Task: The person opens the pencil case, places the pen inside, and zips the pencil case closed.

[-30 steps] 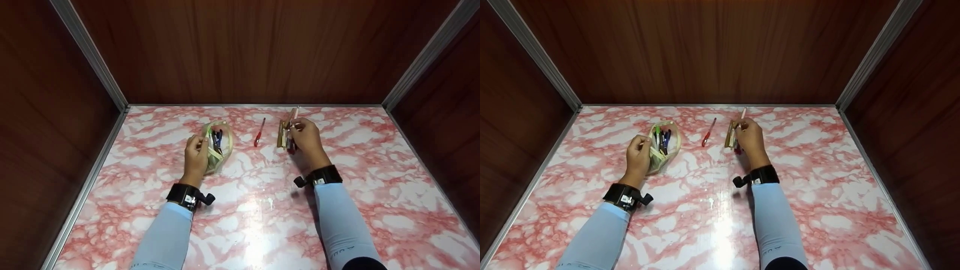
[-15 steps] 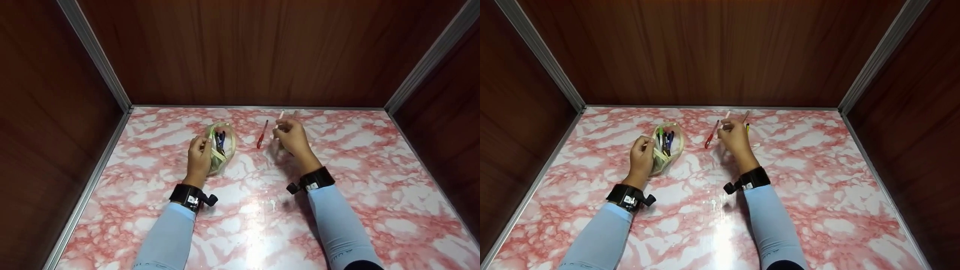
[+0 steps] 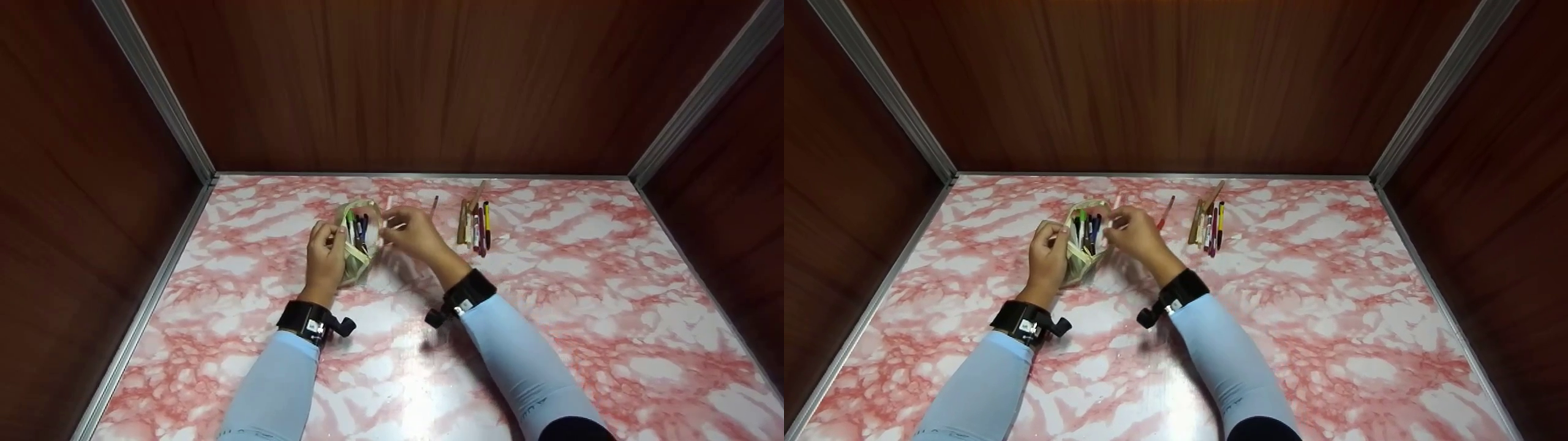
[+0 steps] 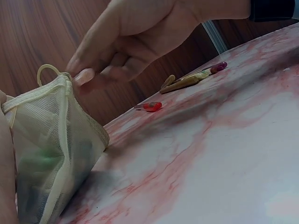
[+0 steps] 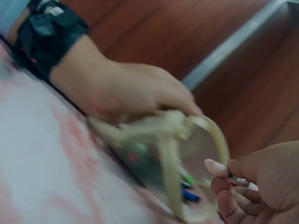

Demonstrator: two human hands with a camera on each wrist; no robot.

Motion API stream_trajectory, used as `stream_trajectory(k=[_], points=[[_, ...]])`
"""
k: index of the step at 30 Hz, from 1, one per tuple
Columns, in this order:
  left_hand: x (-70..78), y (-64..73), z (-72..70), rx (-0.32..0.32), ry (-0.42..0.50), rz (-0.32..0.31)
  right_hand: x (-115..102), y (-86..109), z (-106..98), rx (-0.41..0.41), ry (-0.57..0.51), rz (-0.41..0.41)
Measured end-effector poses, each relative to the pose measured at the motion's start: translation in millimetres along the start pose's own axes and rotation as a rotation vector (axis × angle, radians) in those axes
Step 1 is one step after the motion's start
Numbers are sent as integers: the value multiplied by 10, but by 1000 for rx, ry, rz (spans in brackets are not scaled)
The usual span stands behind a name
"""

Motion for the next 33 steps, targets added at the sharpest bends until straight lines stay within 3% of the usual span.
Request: stream_trajectory(k=[8,11,12,17,18,19,25,33], points=[[6,12,15,-25,24,-49,-31,-17,325,-125,100,-80],[1,14,9,-23,53,-36,-71,-22,393,-144,108,-115],[-107,-7,35,-19,87,-20,-88,-22,412,-146,103,-121],[-129,-22,26,-4,111,4,-163,-25,451,-157,63,-155],[-126,-25,20,-2,108,6,-165,-25,444,-160,51,-159],[-15,-6,-11,-3,81,-5,-161,-25,430,-163,38,-163],[9,-6,-4,6,87,-11,-52,-29,245,-115,17,-151],[-8,-1,11,8,108,-3,153,-44,-222,-31,30,-4]])
Point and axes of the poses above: each hand's wrist, its own y-axis away from the middle knuckle, its own z-axis out of the palm, x = y × z, the point moved 1 cm from there along -y, towards the middle knuckle, and after that the axes turned 12 degrees about x, right-handed, at the moved point
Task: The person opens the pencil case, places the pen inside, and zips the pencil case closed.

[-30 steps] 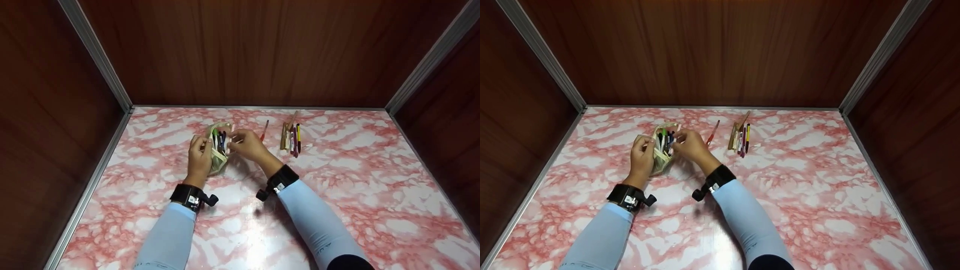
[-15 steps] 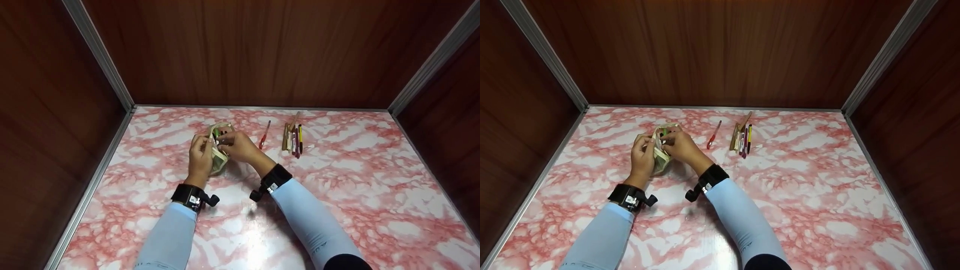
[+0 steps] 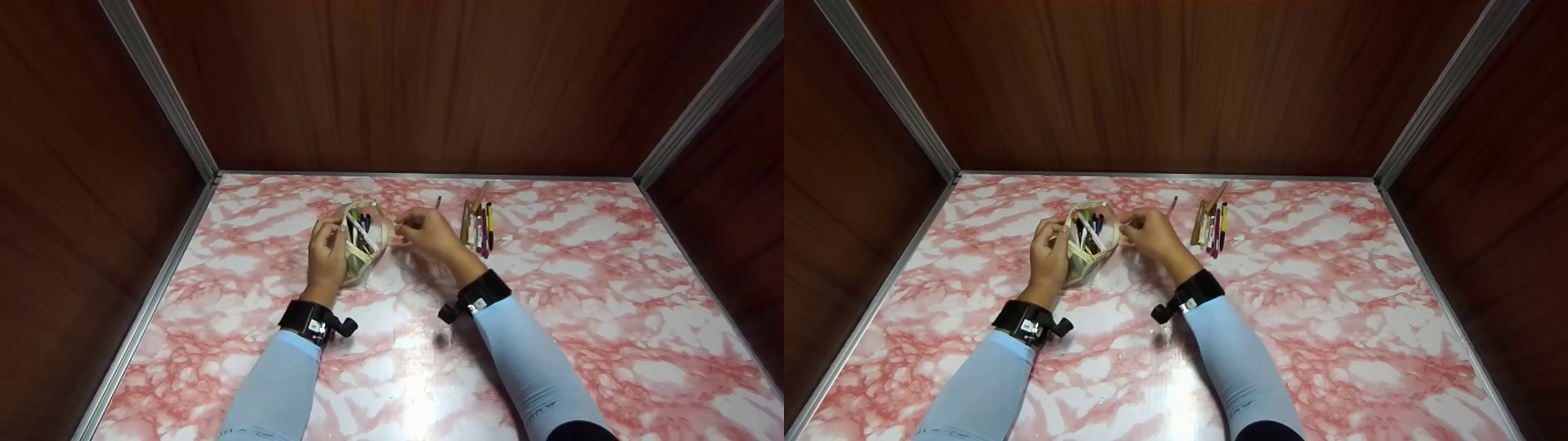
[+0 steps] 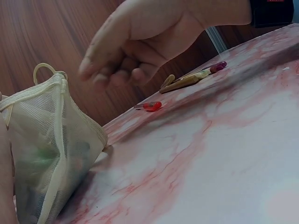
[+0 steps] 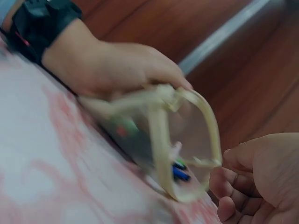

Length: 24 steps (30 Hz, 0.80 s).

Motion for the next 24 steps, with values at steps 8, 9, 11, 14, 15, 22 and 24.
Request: stream_trajectory(k=[8,9,11,14,15,22,24], points=[[-9,18,30,-8,10,0,305,5,-612,173,72,-7],[-7,19,31,-10,14,-3,346,13,-692,198,88,0],[-10,15,28,-11,12,-2,421,28,-846,245,131,15],[-8,10,21,-12,8,-1,526,33,-1059,325,194,22],[-7,8,19,-13,8,-2,563,31,-1123,353,214,23],[-17,6,1,-18,11,-19,774,55,-1416,446,286,48],[-19,8,-3,-15,4,-24,824,72,-1445,431,295,64]])
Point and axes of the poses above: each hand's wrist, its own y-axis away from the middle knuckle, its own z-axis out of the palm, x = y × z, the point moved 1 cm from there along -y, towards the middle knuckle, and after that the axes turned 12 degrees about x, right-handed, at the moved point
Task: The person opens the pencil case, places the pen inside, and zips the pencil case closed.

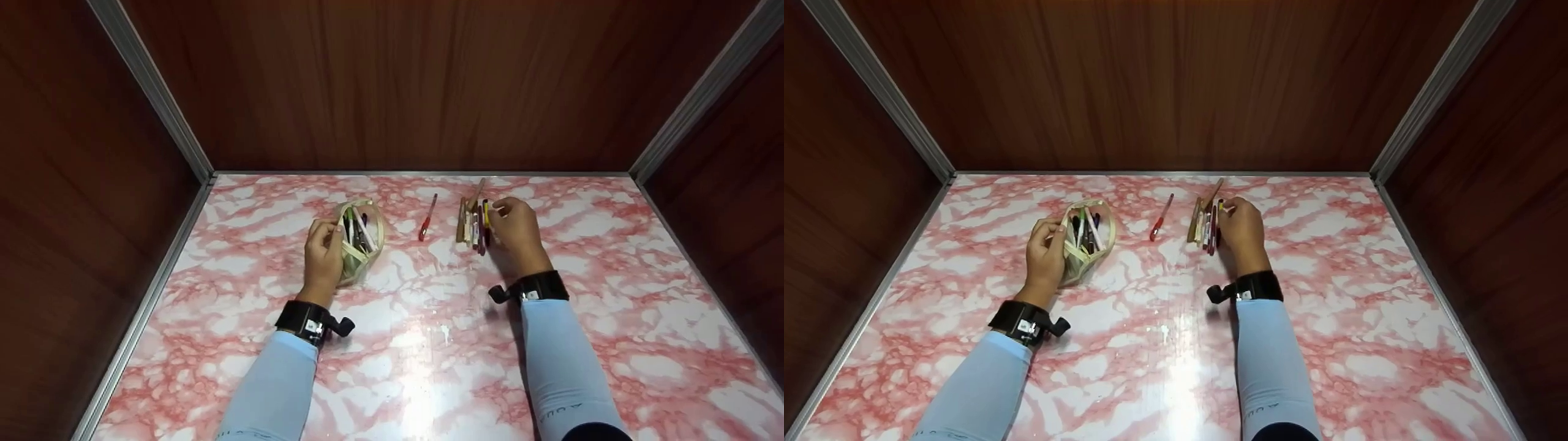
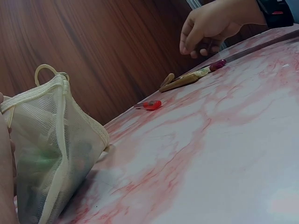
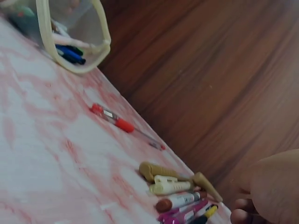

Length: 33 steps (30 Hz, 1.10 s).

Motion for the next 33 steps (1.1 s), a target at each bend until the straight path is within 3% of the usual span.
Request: stream_trajectory(k=[14,27,33], points=[[18,-2,-2,9,-50,-3,148,-5,52,-122,142,46],[14,-3,-3,12,-31,-3,140,10,31,-143,157,35],[15,-5,3,12,-37,-2,130,22,7,-96,192,8]])
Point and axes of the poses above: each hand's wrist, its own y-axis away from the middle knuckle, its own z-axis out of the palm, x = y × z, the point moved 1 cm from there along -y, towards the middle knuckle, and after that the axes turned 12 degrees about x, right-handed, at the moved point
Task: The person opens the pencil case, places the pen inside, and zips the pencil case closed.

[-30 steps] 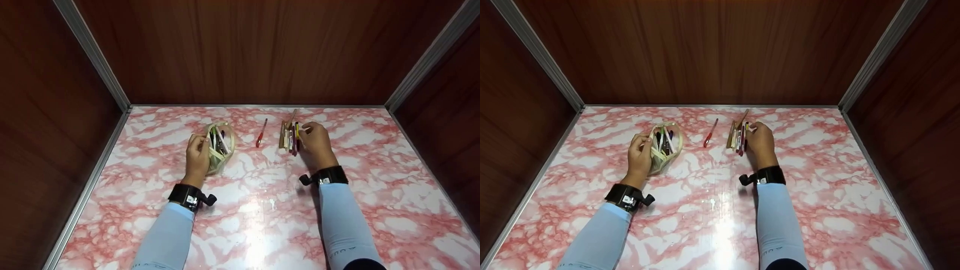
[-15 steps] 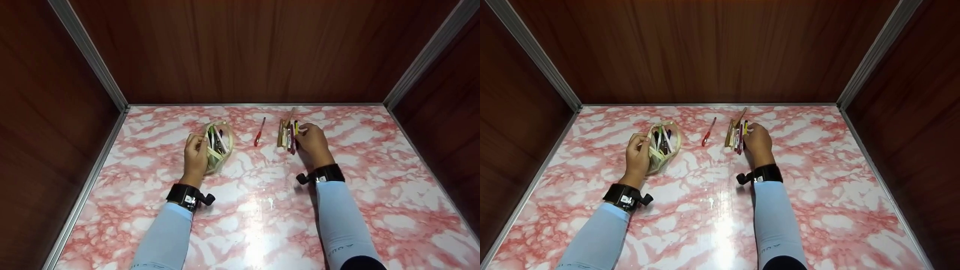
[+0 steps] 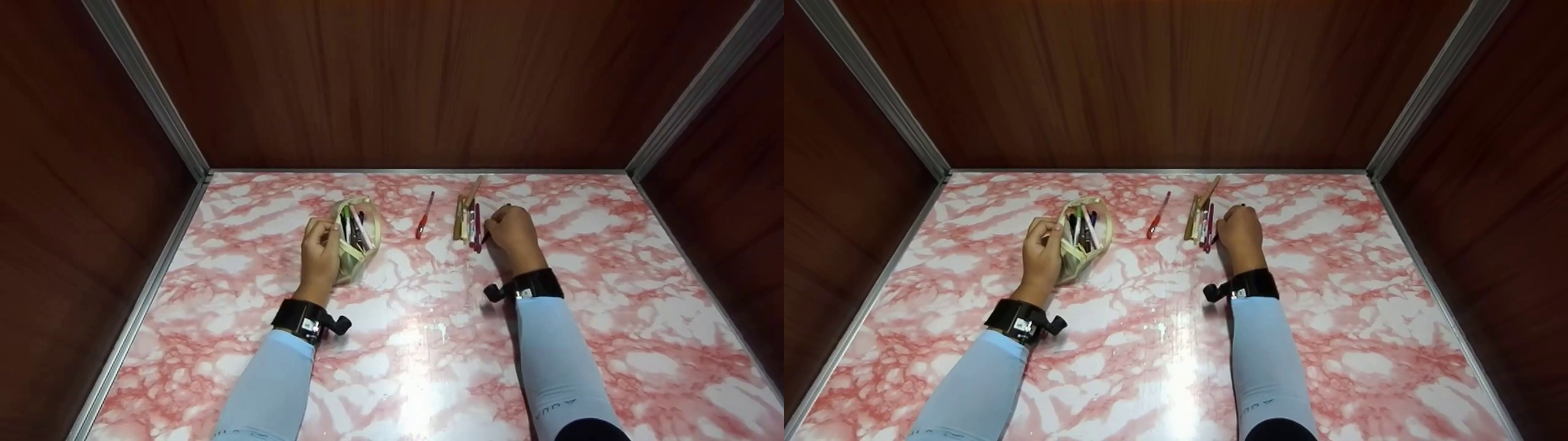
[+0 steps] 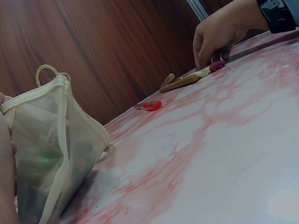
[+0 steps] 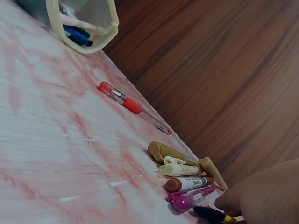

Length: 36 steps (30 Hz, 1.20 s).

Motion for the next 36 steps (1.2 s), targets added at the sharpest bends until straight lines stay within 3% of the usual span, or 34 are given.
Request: stream_trajectory(k=[11,23,31,36], points=[[25,3,0,-15,-47,-12,-17,-3,-10,21,128,30],[33,2,-5,-8,-33,5,-25,-10,-27,58,148,25],[29,-5,-11,-6,-47,7,-83,-13,-73,64,-108,110],[25,6,3,-7,-34,10,-208,-41,-64,145,-254,94]])
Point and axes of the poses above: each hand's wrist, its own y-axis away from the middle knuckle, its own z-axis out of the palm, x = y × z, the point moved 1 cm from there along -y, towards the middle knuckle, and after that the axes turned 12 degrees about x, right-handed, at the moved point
